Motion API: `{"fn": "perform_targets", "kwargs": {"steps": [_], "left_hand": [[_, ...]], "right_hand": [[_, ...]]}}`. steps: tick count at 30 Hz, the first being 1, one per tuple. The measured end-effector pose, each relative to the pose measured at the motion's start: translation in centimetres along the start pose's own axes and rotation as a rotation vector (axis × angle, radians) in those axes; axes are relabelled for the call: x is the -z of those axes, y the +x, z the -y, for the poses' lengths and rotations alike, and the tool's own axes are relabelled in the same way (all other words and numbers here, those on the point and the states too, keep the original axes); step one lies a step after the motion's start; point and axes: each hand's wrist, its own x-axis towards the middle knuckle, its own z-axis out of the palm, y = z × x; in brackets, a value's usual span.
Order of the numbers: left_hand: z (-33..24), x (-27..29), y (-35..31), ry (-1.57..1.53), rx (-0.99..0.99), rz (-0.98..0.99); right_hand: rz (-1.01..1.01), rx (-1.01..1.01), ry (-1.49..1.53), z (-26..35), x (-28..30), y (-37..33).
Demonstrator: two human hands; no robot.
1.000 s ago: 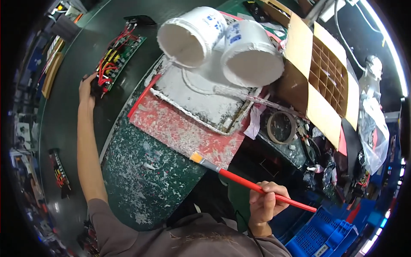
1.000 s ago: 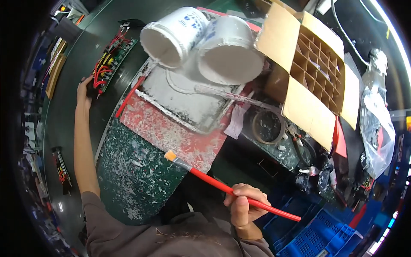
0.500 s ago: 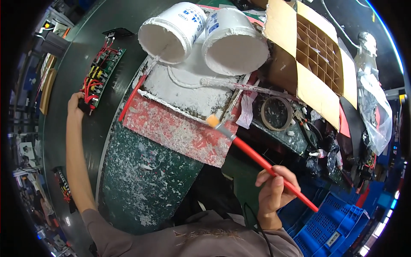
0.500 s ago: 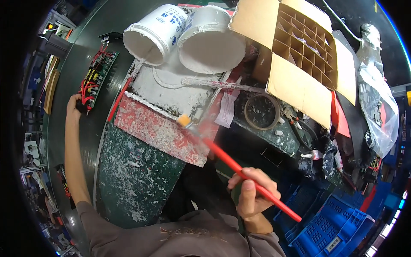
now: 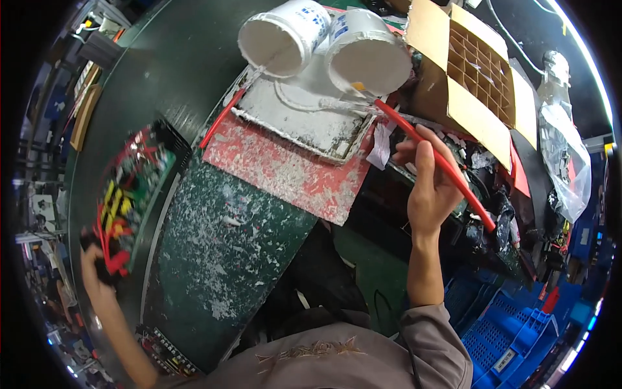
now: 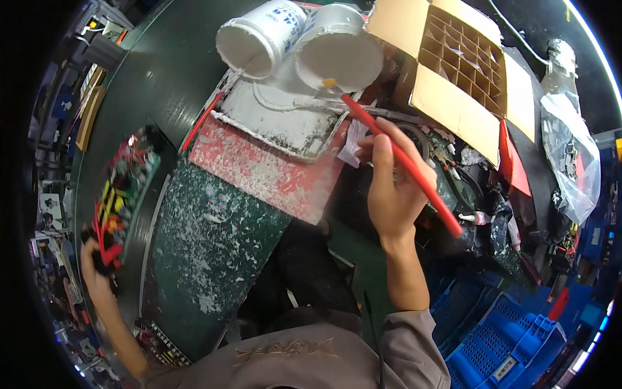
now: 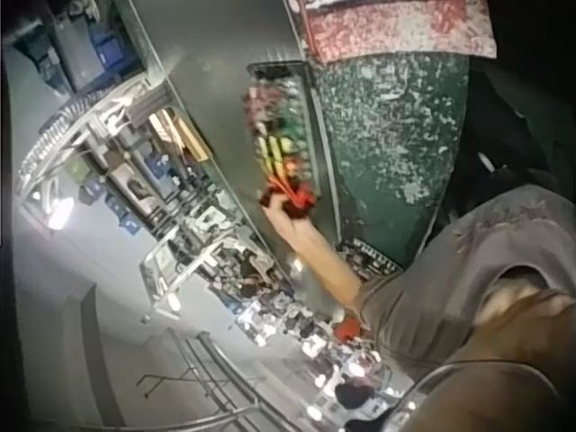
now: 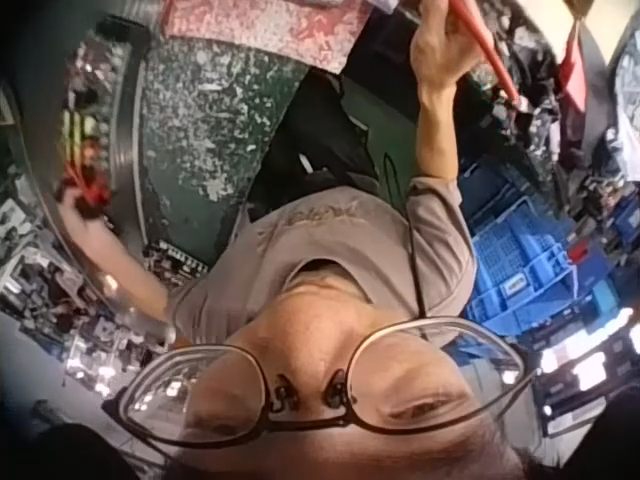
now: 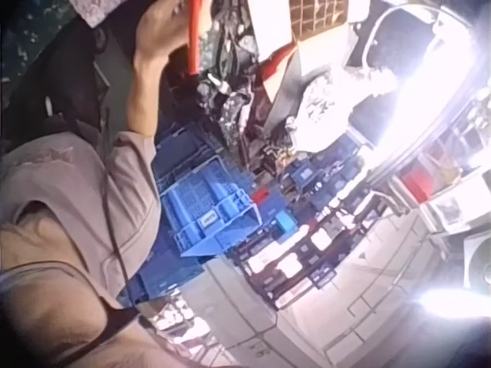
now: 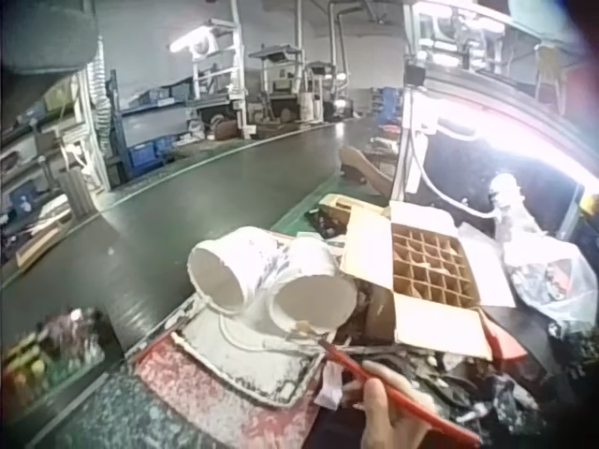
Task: Cleaning electronic circuit boards using a brush on a manufacturing production line.
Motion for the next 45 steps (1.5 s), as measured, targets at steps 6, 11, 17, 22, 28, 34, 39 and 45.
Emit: {"fn": "perform_targets", "kwargs": {"steps": [6,11,17,22,28,34,39,45], "left_hand": [[11.8,6.3,-10.2,-0.188,-0.005,-0.133],[15.9,3.9,-15.0,-0.172,-0.014,-0.225],[16.8,1.7,-15.0,-0.180,-0.110,-0.328],[17.6,2.4,-15.2,-0.103,-0.065,-0.328],[18.4,4.0,-15.9,0.525,-0.612,-0.502],[17.0,0.7,-19.4,0.989,-0.660,-0.328],[16.0,0.4,-19.1,1.127,-0.609,-0.151],[16.8,1.3,-19.7,1.151,-0.577,-0.159]], "right_hand": [[-0.021,-0.065,0.060,-0.9,-0.1,1.0],[0.008,-0.059,0.049,-0.9,-0.6,1.1],[0.045,-0.008,0.005,0.1,-0.3,1.8],[0.126,0.210,0.005,1.8,-1.2,-0.3],[0.291,0.062,0.002,-0.3,-4.7,-0.9],[0.198,0.186,-0.137,1.0,-6.3,-1.4],[0.196,0.114,-0.390,0.3,-4.5,0.0],[0.153,0.258,-0.074,5.5,-4.9,-4.5]]}}
